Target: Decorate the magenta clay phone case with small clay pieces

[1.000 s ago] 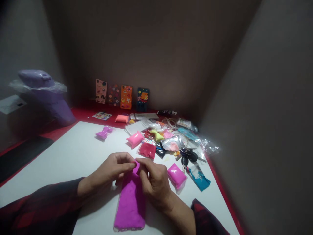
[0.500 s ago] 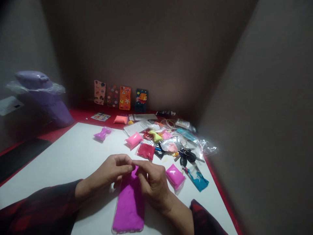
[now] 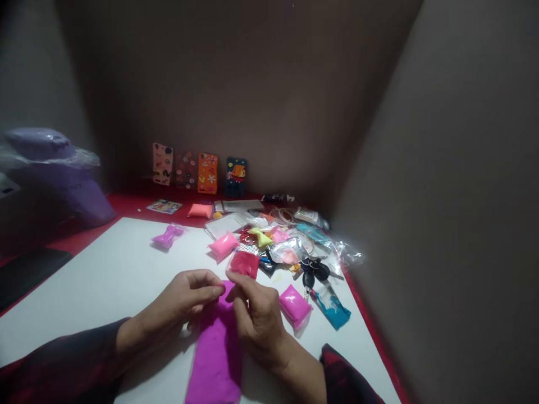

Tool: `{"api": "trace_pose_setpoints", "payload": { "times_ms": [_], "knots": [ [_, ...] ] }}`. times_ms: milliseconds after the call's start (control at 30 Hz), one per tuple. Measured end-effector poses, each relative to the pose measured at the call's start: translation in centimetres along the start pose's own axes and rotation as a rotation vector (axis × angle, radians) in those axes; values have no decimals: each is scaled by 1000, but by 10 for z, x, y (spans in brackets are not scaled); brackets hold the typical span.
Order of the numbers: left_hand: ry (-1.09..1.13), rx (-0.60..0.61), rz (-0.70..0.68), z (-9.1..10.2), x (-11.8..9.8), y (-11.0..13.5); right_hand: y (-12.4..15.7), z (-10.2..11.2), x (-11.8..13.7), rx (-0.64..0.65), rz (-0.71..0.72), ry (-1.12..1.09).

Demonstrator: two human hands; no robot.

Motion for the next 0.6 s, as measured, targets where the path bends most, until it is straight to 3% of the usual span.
{"api": "trace_pose_setpoints", "payload": {
  "times_ms": [600],
  "knots": [
    [2, -27, -24, -1, -7, 5, 2, -3, 2, 28, 37, 127]
  ]
}}
Point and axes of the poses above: each hand's wrist, its own y-axis away from the middle knuckle, its own z-axis out of the back of the hand, x = y × z, the point moved 8 cm from there along -y, towards the middle knuckle, and after that the axes turned 2 degrees about -y, right-handed, at the moved point
